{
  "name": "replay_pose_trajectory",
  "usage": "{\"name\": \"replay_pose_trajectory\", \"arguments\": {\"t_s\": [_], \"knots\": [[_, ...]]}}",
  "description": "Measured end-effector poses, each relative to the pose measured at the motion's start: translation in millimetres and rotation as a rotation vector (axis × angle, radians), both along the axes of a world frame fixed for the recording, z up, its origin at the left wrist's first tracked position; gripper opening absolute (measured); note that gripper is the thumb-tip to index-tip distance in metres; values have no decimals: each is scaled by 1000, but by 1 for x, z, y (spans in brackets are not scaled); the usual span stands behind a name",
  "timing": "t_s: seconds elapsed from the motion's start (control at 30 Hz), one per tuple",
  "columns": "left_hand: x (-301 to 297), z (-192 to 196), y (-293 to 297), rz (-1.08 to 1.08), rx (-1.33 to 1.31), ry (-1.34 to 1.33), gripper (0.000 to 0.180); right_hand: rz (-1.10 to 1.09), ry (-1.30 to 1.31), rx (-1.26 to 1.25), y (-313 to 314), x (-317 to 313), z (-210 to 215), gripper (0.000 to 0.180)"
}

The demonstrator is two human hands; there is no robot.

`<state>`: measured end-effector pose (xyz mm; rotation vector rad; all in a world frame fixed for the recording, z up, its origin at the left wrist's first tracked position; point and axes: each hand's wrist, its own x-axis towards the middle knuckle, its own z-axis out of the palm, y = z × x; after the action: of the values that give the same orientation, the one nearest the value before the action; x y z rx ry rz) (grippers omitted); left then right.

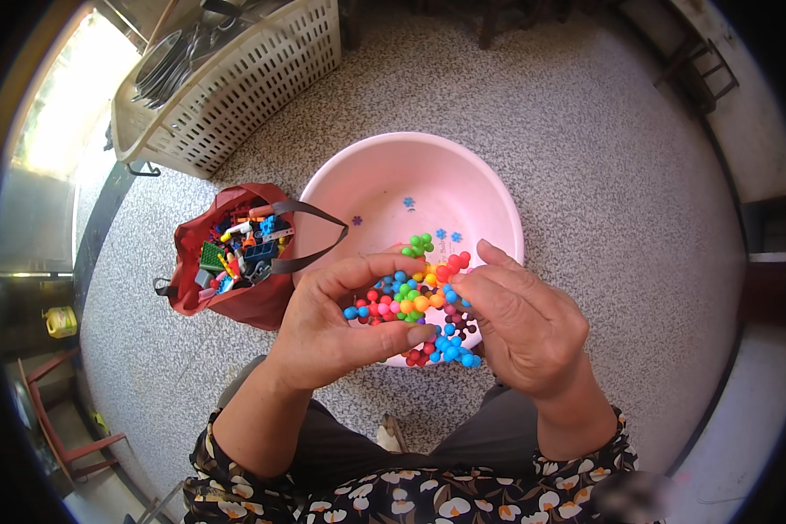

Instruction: Connecting colorful interlocking plastic toy pieces together.

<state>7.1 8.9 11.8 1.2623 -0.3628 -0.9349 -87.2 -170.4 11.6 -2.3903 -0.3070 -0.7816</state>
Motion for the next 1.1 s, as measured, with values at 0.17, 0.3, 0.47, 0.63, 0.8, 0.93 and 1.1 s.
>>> {"name": "replay_pose_trajectory", "arguments": {"t_s": [0.17,0.3,0.47,0.63,0.8,0.93,1.1], "knots": [[1,-1,1,-2,29,-9,48,-6,-17,-22,0,1,2,26],[-1,1,0,23,11,28,48,0,-17,-32,1,1,3,26],[1,1,2,-3,18,61,43,-8,-9,-55,3,2,3,26],[0,2,-1,23,20,94,47,12,-9,-45,1,2,0,25],[2,0,1,-26,-26,129,43,16,2,-29,1,2,2,25],[1,0,1,-20,-28,138,42,14,13,-45,1,2,2,24],[1,2,1,-12,-56,178,42,29,18,-48,0,1,3,26]]}}
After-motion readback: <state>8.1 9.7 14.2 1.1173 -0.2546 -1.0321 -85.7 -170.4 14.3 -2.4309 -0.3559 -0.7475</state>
